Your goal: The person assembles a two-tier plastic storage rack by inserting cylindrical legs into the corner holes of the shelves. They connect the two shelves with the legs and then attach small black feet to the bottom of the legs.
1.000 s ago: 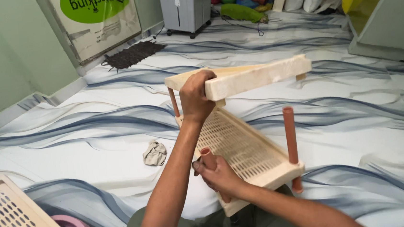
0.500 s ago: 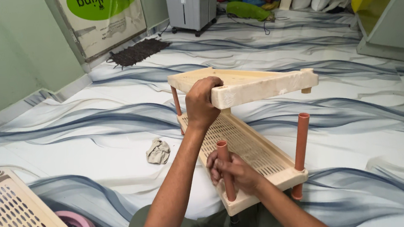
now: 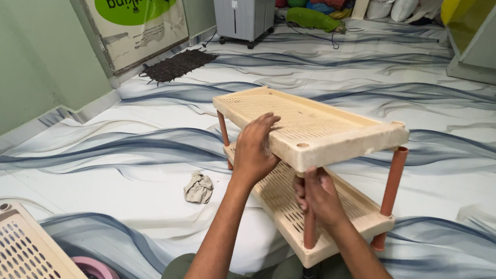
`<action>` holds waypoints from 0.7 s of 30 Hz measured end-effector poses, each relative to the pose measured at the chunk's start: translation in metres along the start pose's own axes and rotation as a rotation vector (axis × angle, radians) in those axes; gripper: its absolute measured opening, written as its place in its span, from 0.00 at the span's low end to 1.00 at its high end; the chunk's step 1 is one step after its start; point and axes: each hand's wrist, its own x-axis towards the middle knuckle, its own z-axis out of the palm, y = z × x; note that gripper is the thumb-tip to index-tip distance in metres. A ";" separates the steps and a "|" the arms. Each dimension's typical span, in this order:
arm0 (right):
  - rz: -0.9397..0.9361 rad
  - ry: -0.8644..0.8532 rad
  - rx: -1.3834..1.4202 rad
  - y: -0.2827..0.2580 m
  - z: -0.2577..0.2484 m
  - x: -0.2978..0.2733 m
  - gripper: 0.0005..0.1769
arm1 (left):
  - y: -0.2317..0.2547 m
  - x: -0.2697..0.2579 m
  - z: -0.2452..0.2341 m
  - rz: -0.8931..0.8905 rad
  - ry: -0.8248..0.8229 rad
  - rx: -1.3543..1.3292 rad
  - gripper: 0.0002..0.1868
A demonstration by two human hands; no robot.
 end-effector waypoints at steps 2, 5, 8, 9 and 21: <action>0.000 0.016 -0.008 0.000 -0.006 0.000 0.36 | -0.023 -0.011 0.007 -0.081 -0.094 0.016 0.44; -0.070 -0.043 -0.003 -0.001 -0.018 0.002 0.39 | -0.075 -0.026 0.029 -0.426 -0.232 0.060 0.59; -0.075 -0.048 -0.034 -0.008 -0.028 0.006 0.44 | -0.147 -0.051 0.043 -0.545 -0.162 -0.010 0.58; -0.061 -0.036 -0.052 -0.012 -0.030 0.009 0.46 | -0.169 -0.063 0.049 -0.611 -0.109 -0.144 0.55; 0.036 -0.067 -0.196 -0.044 -0.050 0.054 0.60 | -0.226 -0.165 0.187 -1.542 -0.111 -1.143 0.38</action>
